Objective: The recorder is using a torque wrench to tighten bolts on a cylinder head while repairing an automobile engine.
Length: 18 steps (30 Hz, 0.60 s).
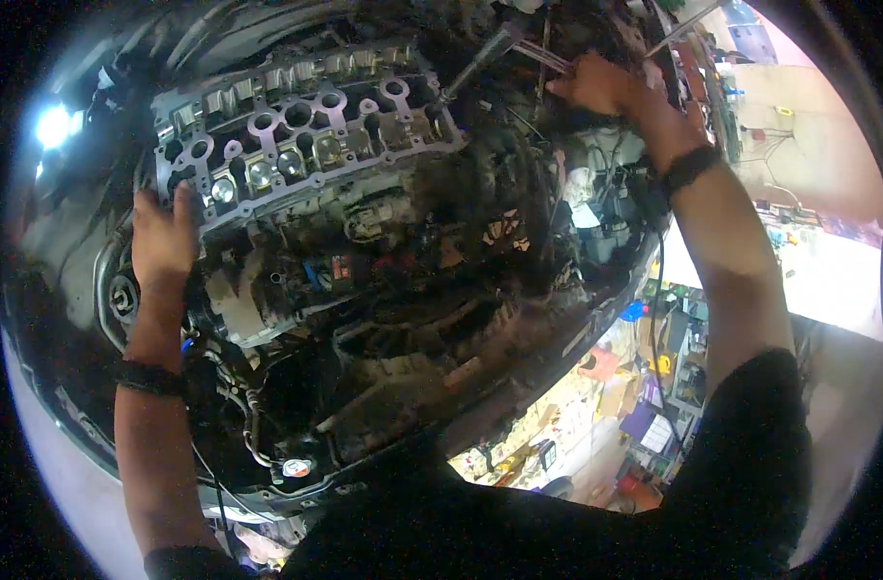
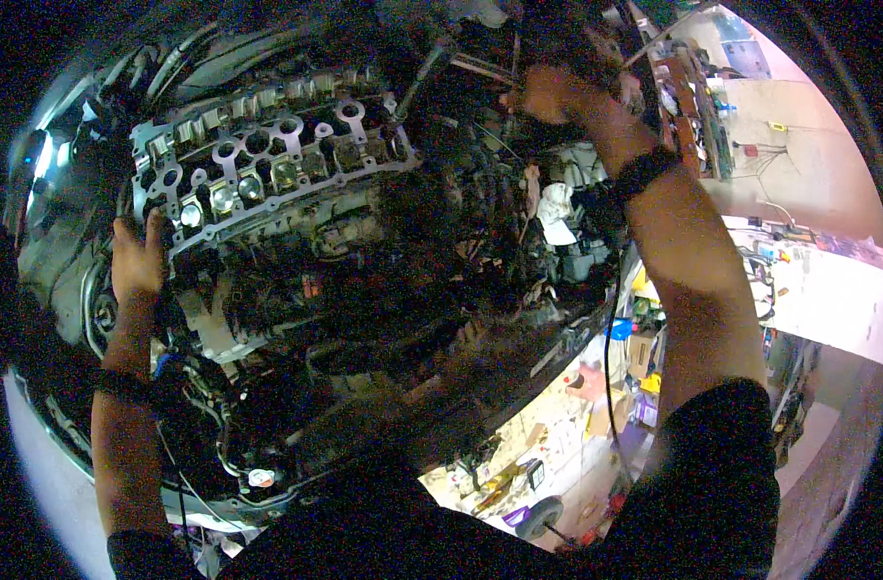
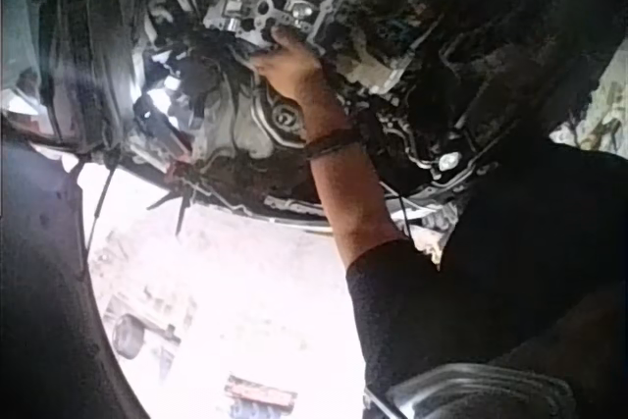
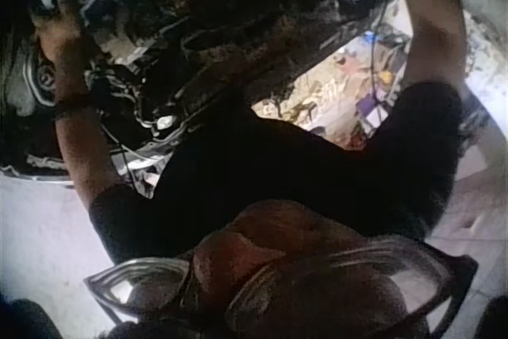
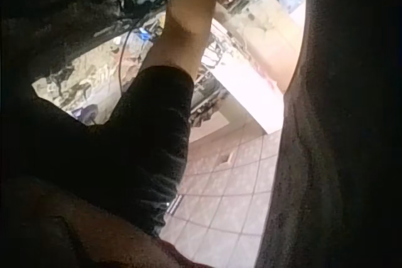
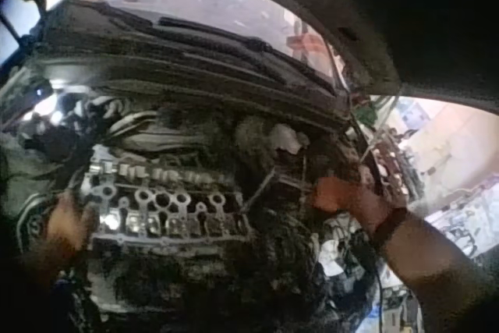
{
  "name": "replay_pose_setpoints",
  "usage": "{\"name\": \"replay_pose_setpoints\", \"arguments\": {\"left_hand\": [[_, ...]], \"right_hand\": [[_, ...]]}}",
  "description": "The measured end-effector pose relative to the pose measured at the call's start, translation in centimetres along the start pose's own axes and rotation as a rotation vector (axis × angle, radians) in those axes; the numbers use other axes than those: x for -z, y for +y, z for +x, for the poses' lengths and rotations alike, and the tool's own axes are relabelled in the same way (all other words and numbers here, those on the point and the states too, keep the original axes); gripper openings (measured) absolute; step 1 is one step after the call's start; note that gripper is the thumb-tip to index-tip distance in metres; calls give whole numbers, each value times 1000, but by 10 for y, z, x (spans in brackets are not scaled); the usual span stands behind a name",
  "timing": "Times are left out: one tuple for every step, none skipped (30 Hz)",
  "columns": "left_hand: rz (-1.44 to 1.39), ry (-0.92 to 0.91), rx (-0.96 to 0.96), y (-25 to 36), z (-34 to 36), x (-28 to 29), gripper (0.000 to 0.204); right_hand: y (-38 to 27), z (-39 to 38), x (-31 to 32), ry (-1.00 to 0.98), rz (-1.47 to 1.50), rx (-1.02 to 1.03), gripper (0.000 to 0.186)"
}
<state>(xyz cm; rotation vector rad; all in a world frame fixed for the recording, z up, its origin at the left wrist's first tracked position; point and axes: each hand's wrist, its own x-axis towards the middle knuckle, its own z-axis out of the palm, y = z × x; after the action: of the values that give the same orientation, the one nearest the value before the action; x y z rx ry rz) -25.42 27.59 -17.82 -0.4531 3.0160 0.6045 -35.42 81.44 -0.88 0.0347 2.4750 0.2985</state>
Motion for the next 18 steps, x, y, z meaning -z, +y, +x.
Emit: {"name": "replay_pose_setpoints", "arguments": {"left_hand": [[-13,-46,25,3,2,2,71],[-24,-93,49,4,3,2,72],[-51,-84,48,-2,4,2,74],[-45,-40,16,-6,5,0,75],[-37,4,-14,-10,6,-2,75],[-25,47,-43,-13,6,-4,76],[-5,36,-37,-14,6,-4,76],[17,26,-28,-16,6,-2,76],[35,16,-22,-16,6,1,75],[16,-25,-7,-10,8,-1,75],[-1,-66,7,-5,9,-2,75],[-6,-95,28,-3,8,0,75],[-19,-44,-14,1,4,0,73],[-10,-36,-14,2,2,0,73],[0,-24,-17,3,2,5,73],[3,-18,-21,2,3,3,72],[0,18,-25,-1,4,-1,69],[25,56,-80,-18,8,-5,68]], "right_hand": [[-5,-14,-11,84,-49,-49,53],[-8,-26,-16,141,-23,-18,59],[-12,-36,-18,205,4,18,65],[-13,-45,-18,272,31,52,72],[-6,-55,-21,334,91,56,70],[6,-62,-27,395,154,63,70],[17,-68,-33,454,218,75,70],[27,-74,-40,436,209,84,69],[37,-82,-45,419,198,90,69],[53,-92,-49,398,177,78,70],[67,-94,-57,402,259,104,70],[71,-94,-60,401,293,103,70],[74,-94,-63,401,327,103,70],[77,-93,-66,400,362,102,70],[77,-91,-68,415,375,104,68],[77,-84,-70,426,382,100,66],[82,-79,-71,436,388,95,64],[87,-75,-70,430,458,128,64]]}}
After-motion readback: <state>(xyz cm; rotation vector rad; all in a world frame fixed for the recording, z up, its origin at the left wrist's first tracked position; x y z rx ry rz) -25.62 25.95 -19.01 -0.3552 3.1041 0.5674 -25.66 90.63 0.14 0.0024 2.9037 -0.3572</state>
